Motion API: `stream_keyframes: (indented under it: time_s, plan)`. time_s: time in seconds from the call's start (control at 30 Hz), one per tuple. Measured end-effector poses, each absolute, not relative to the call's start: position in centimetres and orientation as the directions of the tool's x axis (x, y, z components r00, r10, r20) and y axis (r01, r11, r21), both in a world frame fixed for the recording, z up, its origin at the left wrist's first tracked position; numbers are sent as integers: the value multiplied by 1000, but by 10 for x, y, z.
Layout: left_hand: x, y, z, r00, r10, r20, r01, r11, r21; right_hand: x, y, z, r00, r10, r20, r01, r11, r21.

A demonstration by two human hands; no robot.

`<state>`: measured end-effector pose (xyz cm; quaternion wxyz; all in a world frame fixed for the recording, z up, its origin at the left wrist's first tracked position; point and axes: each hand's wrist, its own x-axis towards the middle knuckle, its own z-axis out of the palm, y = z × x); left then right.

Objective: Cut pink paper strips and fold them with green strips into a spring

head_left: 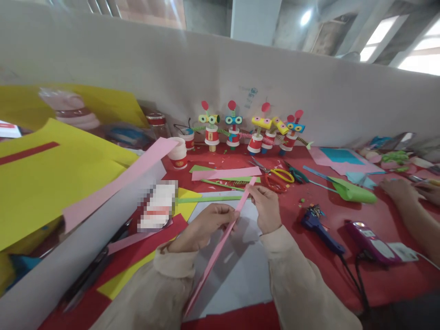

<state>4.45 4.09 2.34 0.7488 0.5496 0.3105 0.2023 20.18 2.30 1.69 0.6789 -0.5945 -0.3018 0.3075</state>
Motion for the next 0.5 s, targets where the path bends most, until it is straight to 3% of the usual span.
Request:
stream_keyframes:
  time_s: [0.23,0.43,0.5]
  plan:
    - [29,48,37,751,619,-229,171,152,973,230,28,20,832,552,57,-81,223,-972]
    - [4,66,42,768,509,-389,457,-11,889,239,29,20,909,417,22,-133,339,-931]
    - [6,67,37,734,589,-338,511,-150,847,237,31,18,908,420,6,-150,338,-929]
